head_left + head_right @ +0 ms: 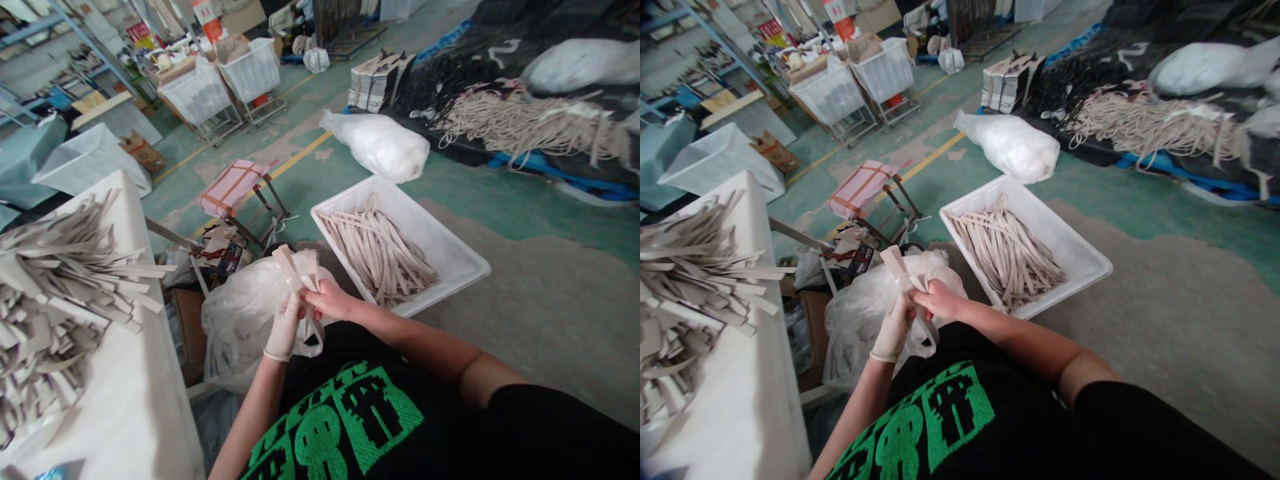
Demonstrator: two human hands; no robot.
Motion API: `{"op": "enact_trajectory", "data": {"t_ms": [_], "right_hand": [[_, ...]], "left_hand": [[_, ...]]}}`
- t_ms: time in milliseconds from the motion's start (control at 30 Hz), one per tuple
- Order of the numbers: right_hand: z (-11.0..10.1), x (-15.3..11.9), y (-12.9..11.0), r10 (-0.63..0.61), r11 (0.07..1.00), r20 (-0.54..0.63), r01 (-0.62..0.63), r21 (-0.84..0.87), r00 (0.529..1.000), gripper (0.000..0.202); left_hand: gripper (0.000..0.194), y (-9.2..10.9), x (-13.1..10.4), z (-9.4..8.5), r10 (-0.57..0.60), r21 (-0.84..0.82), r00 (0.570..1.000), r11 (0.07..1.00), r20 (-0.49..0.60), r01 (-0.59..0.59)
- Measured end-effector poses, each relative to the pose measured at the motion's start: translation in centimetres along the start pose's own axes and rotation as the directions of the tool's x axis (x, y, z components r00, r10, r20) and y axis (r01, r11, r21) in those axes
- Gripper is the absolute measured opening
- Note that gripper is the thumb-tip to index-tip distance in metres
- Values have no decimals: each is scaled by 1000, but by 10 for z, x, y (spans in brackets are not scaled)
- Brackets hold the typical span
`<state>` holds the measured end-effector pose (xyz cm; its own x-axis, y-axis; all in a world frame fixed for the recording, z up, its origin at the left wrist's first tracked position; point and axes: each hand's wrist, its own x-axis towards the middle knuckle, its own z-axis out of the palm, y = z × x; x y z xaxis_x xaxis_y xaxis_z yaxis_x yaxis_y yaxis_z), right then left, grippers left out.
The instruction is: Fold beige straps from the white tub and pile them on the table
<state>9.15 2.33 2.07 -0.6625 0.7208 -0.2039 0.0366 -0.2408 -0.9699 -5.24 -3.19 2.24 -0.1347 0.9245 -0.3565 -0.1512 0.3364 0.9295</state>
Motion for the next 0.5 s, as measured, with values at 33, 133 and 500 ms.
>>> {"op": "enact_trajectory", "data": {"t_ms": [33, 133, 500], "right_hand": [[-1, 0, 1, 7, 1000, -21, -7, -25, 1000, 43], [-5, -5, -3, 12, 997, -57, -16, -77, 998, 39], [6, -19, -2, -19, 999, -137, 13, -45, 990, 25]], "left_hand": [[51, 2, 1, 3, 17, 52, 1000, 998, 3, -17], [49, 10, 1, 10, 31, 126, 999, 991, 30, -35], [53, 21, -4, 27, -16, 16, 997, 1000, 74, 15]]}}
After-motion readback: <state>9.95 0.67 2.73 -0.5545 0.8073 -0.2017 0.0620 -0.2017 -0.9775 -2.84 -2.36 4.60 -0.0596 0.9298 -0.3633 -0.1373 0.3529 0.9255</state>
